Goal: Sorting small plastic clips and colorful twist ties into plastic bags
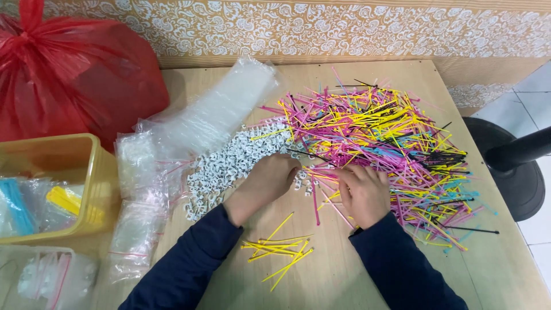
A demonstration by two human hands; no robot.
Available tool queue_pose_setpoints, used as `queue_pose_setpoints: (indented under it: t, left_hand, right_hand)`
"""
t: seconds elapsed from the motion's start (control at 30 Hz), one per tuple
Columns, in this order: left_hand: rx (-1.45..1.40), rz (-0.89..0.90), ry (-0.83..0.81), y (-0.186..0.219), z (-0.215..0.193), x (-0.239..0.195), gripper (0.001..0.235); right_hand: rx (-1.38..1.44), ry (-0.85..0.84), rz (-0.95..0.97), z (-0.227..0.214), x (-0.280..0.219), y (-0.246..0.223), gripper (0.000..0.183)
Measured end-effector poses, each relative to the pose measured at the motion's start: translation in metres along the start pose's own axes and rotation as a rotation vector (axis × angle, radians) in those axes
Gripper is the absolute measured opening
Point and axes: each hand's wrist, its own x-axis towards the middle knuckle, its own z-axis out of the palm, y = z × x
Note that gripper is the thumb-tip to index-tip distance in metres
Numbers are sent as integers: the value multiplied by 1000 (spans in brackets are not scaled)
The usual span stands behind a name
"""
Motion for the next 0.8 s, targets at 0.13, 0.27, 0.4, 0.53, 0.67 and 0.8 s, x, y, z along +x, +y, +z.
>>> queue_pose_setpoints:
  t: [0.13,0.27,0.4,0.53,0.67,0.8]
  left_hand:
    - [221,61,120,-11,60,27,4]
    - [356,46,107,-17,78,43,3]
    - [351,20,91,-21,80,49,6]
    - [294,-17,113,-15,60,41,5]
    - [142,-67,71,0,14,26,5]
    - [249,-97,90,24,-40,-8,11]
  right_hand:
    - [-111,7,-30,13,0,5,28]
    - [-122,65,-74,19,0,10,24]
    - [-60,111,-76,26,-2,14,15]
    - [-48,198,-79,14,4,8,9]
    - [76,435,-11,-3,0,0,16]
    - [228,538,97,-30,-15,-18,18]
